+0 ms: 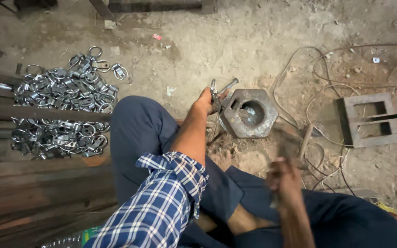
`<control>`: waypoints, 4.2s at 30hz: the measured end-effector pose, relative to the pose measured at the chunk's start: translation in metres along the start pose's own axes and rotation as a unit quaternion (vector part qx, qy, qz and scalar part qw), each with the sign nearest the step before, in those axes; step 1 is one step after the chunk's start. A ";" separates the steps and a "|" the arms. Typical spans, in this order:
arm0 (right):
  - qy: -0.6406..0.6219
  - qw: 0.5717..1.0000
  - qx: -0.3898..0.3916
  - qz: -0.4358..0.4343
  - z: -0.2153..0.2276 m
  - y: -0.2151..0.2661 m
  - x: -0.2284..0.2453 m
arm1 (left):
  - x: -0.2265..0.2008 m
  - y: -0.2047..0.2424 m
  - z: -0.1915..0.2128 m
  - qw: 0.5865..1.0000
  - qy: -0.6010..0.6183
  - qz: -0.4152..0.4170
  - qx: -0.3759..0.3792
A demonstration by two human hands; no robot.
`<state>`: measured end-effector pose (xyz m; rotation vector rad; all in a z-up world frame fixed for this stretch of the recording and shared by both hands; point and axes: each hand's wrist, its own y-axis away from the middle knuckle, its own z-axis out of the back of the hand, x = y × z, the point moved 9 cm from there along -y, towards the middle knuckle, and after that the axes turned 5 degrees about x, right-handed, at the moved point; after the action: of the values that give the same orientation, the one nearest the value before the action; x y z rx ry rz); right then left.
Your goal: The person sits on the floor and uses a hammer to strike metal parts placed on a small anvil. They repeatedly pick up metal pieces, position them on the anvil, and hammer them into shape.
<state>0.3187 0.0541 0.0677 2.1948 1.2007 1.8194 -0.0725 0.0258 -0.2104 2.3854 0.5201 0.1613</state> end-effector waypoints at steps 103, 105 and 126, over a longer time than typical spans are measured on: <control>0.633 0.739 -0.015 0.231 -0.135 0.027 0.110 | 0.093 0.275 -0.177 0.242 -0.957 -0.137 0.083; 0.640 0.734 -0.016 0.227 -0.133 0.027 0.111 | 0.094 0.275 -0.179 0.236 -0.959 -0.132 0.088; 0.539 0.795 -0.020 0.277 -0.134 0.033 0.122 | 0.101 0.298 -0.189 0.235 -0.951 -0.189 0.069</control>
<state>0.2229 0.0450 0.2248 1.4450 0.4614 3.5200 0.0693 -0.0251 0.1243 0.7202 -0.2734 -2.5892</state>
